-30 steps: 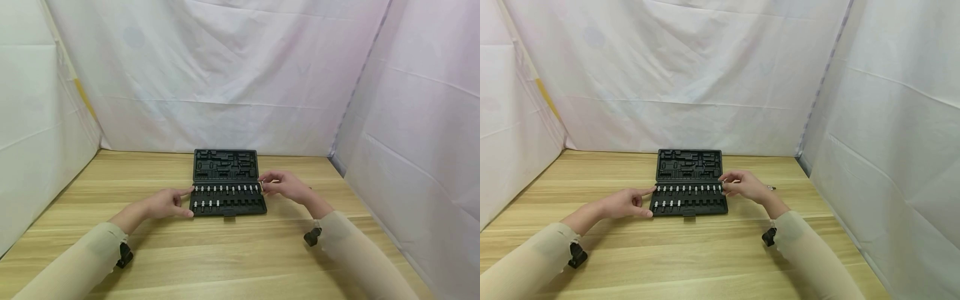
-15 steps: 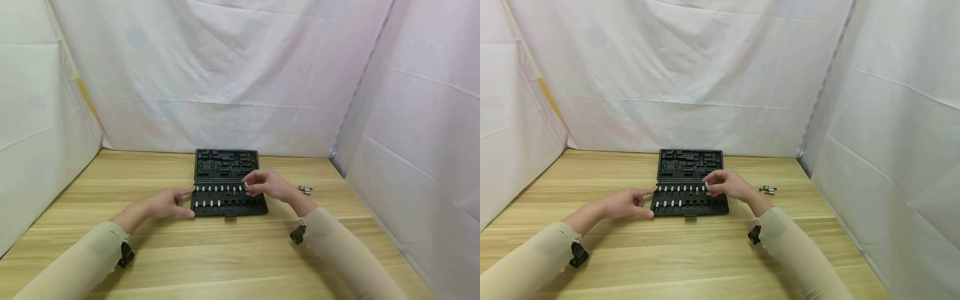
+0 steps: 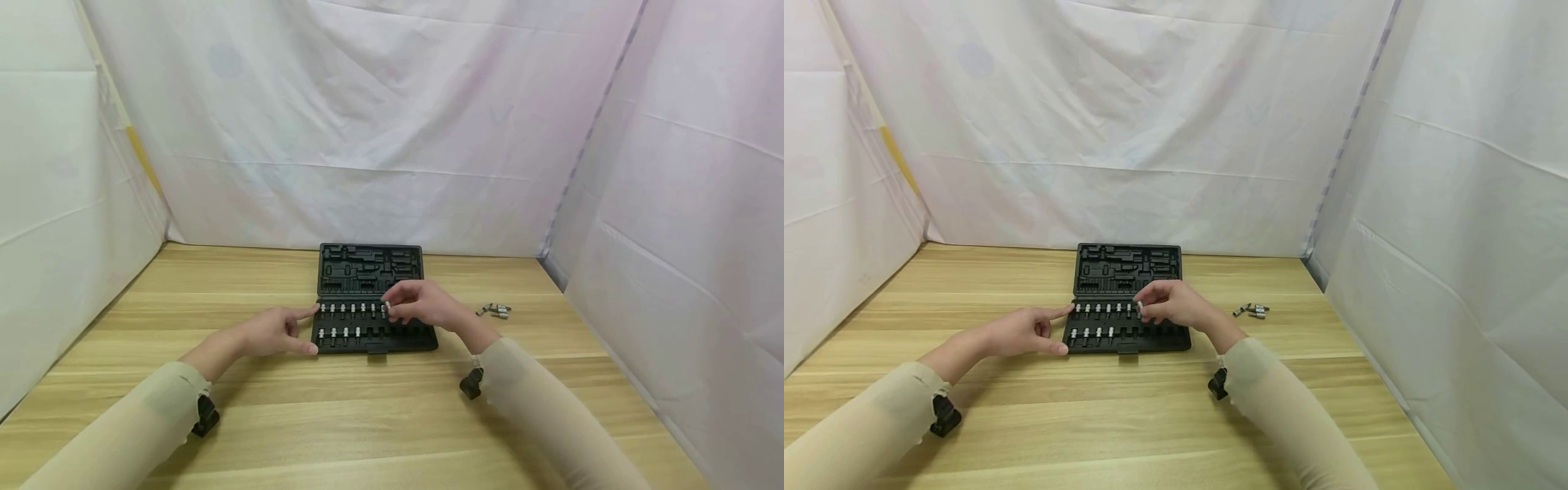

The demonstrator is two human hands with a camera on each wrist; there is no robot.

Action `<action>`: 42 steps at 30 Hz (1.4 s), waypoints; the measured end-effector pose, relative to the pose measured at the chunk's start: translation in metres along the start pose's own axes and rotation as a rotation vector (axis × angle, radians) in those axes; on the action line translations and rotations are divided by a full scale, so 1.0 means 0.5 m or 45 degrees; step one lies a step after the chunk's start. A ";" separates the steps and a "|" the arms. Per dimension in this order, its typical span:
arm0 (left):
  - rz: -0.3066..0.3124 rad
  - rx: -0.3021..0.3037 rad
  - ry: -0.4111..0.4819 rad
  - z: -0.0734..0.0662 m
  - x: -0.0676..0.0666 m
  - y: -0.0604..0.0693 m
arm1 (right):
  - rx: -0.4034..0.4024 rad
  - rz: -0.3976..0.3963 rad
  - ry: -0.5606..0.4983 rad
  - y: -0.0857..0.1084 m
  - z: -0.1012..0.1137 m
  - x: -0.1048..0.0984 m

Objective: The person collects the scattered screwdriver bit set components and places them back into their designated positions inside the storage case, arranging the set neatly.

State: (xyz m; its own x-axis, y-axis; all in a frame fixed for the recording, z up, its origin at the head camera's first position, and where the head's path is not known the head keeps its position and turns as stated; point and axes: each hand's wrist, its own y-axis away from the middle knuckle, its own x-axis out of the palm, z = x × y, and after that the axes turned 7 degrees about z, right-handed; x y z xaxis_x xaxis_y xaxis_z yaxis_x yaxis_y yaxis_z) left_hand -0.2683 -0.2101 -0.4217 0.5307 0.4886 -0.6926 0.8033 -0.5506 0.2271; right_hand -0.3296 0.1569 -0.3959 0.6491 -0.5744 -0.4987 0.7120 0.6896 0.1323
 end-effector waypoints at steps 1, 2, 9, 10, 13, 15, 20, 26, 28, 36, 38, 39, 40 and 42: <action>0.000 0.000 0.000 0.000 0.000 0.000 | -0.005 0.010 -0.014 -0.002 0.001 0.003; 0.000 -0.001 0.000 -0.001 0.000 0.000 | -0.008 0.020 -0.030 -0.004 0.002 0.007; 0.001 -0.004 0.004 -0.004 0.000 0.002 | 0.026 0.016 0.039 -0.020 0.005 0.023; 0.001 -0.005 0.005 -0.004 0.001 0.002 | 0.036 0.011 0.062 -0.022 0.005 0.024; 0.002 -0.007 0.005 -0.006 0.001 0.002 | 0.063 0.000 0.116 -0.029 0.005 0.029; 0.002 -0.008 0.004 -0.006 0.000 0.002 | 0.077 0.008 0.146 -0.034 0.007 0.034; 0.000 -0.011 0.004 -0.006 0.000 0.002 | 0.089 0.053 0.210 -0.050 0.006 0.049; 0.001 -0.003 0.005 -0.006 0.001 0.002 | 0.118 0.078 0.257 -0.060 -0.003 0.059; 0.000 -0.002 0.007 -0.006 0.001 0.002 | 0.121 0.080 0.257 -0.060 -0.004 0.060; 0.003 0.002 -0.003 -0.007 -0.001 0.002 | 0.101 0.131 0.243 -0.056 -0.005 0.058; 0.002 0.004 -0.005 -0.008 -0.002 0.003 | 0.101 0.140 0.246 -0.055 -0.001 0.059; 0.002 0.006 -0.008 -0.008 -0.002 0.004 | 0.101 0.141 0.251 -0.054 -0.001 0.059; 0.002 0.006 -0.009 -0.009 -0.002 0.004 | 0.102 0.142 0.255 -0.055 0.000 0.059; 0.003 0.006 -0.010 -0.010 -0.003 0.005 | 0.108 0.136 0.262 -0.054 0.002 0.059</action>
State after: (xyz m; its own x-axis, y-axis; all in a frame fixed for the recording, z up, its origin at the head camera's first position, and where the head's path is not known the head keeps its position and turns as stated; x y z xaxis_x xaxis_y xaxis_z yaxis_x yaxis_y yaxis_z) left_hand -0.2659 -0.2089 -0.4168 0.5300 0.4819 -0.6978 0.8009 -0.5548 0.2252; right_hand -0.3297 0.1209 -0.4134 0.6596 -0.3926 -0.6409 0.6680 0.6971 0.2605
